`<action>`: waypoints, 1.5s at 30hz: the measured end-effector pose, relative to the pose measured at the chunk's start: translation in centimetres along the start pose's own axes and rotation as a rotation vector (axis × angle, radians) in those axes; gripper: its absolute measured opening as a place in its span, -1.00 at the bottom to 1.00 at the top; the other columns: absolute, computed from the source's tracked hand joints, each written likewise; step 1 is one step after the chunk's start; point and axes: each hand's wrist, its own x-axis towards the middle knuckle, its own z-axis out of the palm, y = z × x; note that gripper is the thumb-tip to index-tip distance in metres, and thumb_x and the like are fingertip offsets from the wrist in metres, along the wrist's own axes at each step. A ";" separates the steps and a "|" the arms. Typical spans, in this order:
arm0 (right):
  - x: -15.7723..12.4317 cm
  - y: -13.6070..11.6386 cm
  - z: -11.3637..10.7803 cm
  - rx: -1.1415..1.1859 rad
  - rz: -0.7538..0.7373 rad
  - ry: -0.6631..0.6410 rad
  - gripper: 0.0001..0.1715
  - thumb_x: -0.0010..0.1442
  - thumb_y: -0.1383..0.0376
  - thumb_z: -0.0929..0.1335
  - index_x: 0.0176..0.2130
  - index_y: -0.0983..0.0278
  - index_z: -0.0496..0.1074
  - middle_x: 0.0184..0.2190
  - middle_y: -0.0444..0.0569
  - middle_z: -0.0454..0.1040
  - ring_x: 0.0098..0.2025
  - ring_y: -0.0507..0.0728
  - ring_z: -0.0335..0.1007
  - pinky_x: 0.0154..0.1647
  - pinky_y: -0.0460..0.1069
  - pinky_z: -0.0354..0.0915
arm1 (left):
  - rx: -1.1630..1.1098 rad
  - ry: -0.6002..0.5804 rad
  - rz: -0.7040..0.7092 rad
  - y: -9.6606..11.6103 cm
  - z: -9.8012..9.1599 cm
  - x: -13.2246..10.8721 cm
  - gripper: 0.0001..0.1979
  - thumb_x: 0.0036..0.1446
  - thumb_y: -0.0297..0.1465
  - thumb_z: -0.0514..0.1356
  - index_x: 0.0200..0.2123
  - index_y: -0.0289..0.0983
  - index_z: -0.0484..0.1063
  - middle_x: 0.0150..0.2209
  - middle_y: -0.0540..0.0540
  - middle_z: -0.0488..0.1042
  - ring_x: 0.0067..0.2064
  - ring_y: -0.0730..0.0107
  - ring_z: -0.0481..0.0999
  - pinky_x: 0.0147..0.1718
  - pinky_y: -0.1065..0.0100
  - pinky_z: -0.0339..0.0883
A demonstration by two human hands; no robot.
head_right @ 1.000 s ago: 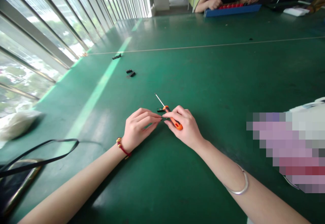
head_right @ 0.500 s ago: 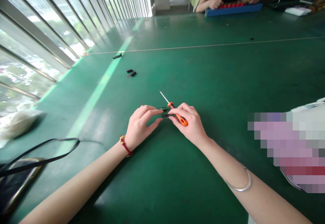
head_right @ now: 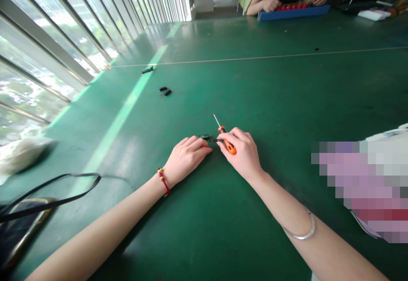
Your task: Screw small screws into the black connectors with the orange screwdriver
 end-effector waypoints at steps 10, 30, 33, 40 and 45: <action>0.0 0.0 0.1 -0.002 0.070 -0.018 -0.86 0.14 0.31 0.35 -0.26 0.26 0.49 -0.38 -0.07 0.43 -0.37 0.08 0.34 -0.25 0.00 0.23 | -0.009 0.004 -0.086 -0.1 0.2 0.1 -0.83 0.28 -0.38 0.06 -0.29 -0.23 0.45 -0.25 -0.01 0.46 -0.25 0.39 0.35 -0.31 0.34 0.15; -0.4 -1.3 0.1 0.000 -0.048 -0.084 -0.89 0.16 0.32 0.33 -0.27 0.21 0.46 -0.40 -0.08 0.43 -0.37 0.07 0.33 -0.23 0.01 0.25 | -0.062 0.089 -0.127 -0.5 -0.5 -0.6 -0.82 0.33 -0.41 -0.04 -0.26 -0.28 0.33 -0.29 -0.05 0.42 -0.30 0.42 0.35 -0.29 0.39 0.23; -0.5 -1.4 0.1 -0.003 -0.047 -0.080 -0.89 0.16 0.32 0.33 -0.26 0.21 0.46 -0.40 -0.08 0.42 -0.37 0.08 0.31 -0.23 0.00 0.25 | -0.031 0.087 -0.086 -0.5 -0.5 -0.7 -0.82 0.33 -0.42 -0.04 -0.25 -0.29 0.33 -0.29 -0.05 0.43 -0.29 0.42 0.35 -0.29 0.39 0.23; -0.5 -1.5 0.1 0.034 -0.021 -0.089 -0.89 0.17 0.32 0.32 -0.27 0.23 0.46 -0.40 -0.07 0.42 -0.36 0.07 0.32 -0.23 -0.01 0.25 | -0.006 0.114 -0.033 -0.4 -0.6 -0.7 -0.82 0.32 -0.40 -0.02 -0.23 -0.29 0.35 -0.29 -0.06 0.44 -0.29 0.41 0.35 -0.31 0.39 0.22; -0.5 -1.5 0.1 0.076 0.011 -0.089 -0.90 0.16 0.31 0.33 -0.28 0.22 0.45 -0.40 -0.08 0.41 -0.38 0.06 0.31 -0.25 -0.01 0.24 | -0.034 0.122 -0.054 -0.4 -0.6 -0.7 -0.81 0.33 -0.39 -0.03 -0.25 -0.30 0.35 -0.31 -0.06 0.43 -0.30 0.43 0.35 -0.30 0.40 0.24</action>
